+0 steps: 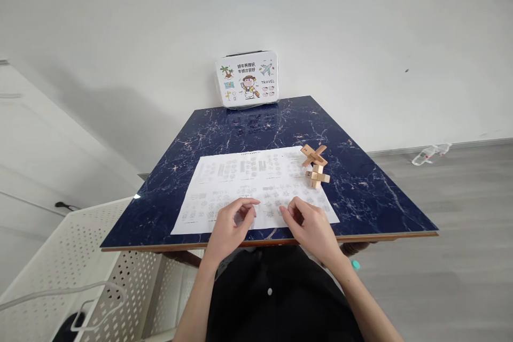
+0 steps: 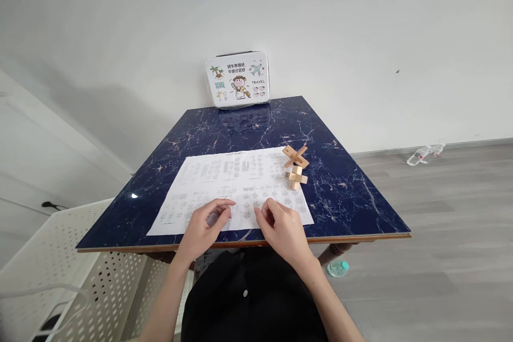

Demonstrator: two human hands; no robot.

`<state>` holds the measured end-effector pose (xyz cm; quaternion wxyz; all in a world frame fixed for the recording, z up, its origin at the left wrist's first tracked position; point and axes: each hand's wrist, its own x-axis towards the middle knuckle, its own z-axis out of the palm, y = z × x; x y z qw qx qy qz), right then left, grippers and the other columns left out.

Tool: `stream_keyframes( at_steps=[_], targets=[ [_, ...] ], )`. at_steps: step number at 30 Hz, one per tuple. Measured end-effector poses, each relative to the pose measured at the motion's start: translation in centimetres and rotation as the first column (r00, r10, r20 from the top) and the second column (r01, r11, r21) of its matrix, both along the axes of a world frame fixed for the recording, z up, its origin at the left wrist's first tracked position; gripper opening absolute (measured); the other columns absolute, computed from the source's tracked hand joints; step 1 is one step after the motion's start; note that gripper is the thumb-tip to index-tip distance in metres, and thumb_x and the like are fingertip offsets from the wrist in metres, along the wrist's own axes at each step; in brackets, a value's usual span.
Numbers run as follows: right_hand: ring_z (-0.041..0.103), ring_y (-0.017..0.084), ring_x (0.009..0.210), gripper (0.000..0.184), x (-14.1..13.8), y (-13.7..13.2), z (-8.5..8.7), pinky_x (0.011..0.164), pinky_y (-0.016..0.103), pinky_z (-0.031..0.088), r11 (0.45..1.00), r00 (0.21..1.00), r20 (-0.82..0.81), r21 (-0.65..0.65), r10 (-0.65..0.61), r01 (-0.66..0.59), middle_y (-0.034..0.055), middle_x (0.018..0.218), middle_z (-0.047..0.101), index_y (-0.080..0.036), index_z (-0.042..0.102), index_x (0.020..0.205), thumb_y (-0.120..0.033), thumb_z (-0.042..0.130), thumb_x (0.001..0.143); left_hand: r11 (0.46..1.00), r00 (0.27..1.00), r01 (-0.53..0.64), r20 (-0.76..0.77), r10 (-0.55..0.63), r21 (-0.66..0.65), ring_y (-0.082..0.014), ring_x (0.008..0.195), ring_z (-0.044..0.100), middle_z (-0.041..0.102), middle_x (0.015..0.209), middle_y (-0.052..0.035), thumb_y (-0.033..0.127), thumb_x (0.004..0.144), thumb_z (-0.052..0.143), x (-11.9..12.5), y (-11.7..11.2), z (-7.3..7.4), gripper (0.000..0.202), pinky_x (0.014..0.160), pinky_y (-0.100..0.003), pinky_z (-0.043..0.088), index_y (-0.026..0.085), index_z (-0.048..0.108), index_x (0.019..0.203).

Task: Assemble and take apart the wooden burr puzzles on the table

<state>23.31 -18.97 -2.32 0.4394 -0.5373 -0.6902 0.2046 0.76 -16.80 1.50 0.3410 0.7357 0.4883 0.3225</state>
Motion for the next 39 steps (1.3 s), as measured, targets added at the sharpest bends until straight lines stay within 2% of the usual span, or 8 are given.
stream_keyframes(
  at_steps=[39],
  targets=[
    [0.046, 0.014, 0.051, 0.035, -0.04, 0.02, 0.01, 0.055, 0.029, 0.033, 1.000, 1.000, 0.011, 0.010, 0.003, -0.003, -0.0043, 0.061, 0.051, -0.025, 0.041, 0.077, -0.038, 0.052, 0.107, 1.000, 1.000, -0.002, -0.011, 0.002, 0.013, -0.0201, 0.084, 0.071, 0.075, 0.093, -0.0052, 0.042, 0.105, 0.056, 0.04, -0.02, 0.02, 0.030, 0.074, -0.030, 0.058, 0.024, 0.073, 0.122]
  ],
)
